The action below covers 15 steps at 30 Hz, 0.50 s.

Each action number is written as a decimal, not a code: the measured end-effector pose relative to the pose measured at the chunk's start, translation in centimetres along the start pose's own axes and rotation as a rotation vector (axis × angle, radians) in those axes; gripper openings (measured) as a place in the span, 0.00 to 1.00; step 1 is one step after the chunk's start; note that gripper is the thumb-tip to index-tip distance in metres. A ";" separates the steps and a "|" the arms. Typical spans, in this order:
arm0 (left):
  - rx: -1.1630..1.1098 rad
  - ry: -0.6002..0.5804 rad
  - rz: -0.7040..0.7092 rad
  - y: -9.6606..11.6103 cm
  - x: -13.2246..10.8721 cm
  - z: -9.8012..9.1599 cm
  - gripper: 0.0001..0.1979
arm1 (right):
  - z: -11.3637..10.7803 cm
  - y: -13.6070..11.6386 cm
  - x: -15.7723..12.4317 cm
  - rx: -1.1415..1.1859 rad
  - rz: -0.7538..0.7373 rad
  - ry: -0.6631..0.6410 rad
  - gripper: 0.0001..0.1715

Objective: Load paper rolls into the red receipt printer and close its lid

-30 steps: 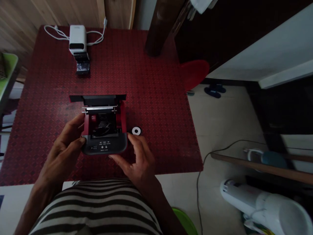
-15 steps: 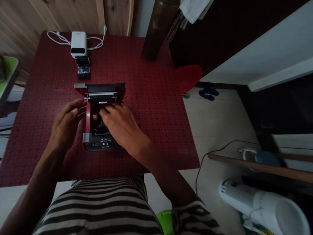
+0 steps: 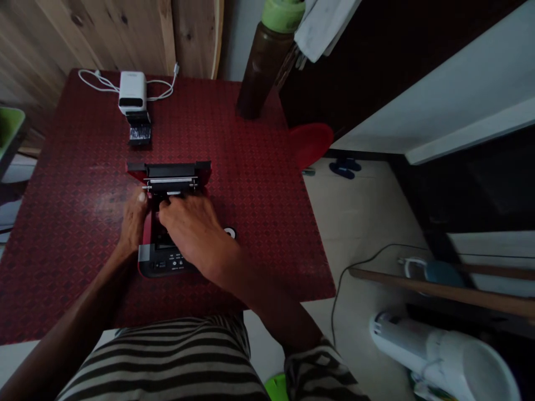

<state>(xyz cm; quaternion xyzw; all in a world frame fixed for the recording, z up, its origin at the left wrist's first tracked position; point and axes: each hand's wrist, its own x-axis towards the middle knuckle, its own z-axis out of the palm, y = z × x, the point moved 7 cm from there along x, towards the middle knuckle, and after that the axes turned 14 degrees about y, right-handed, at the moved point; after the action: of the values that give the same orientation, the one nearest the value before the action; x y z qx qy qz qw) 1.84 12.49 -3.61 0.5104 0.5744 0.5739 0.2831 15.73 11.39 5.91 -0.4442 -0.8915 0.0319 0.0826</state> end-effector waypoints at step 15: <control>0.043 -0.033 0.087 0.4 0.2 -0.2 0.29 | -0.3 14.7 -9.8 0.678 0.730 0.876 0.18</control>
<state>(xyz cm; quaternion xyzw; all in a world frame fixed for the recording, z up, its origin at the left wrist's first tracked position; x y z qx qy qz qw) 1.72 12.55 -3.19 0.5503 0.5590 0.5649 0.2561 33.12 12.46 3.13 -0.6390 -0.5086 0.1529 0.5564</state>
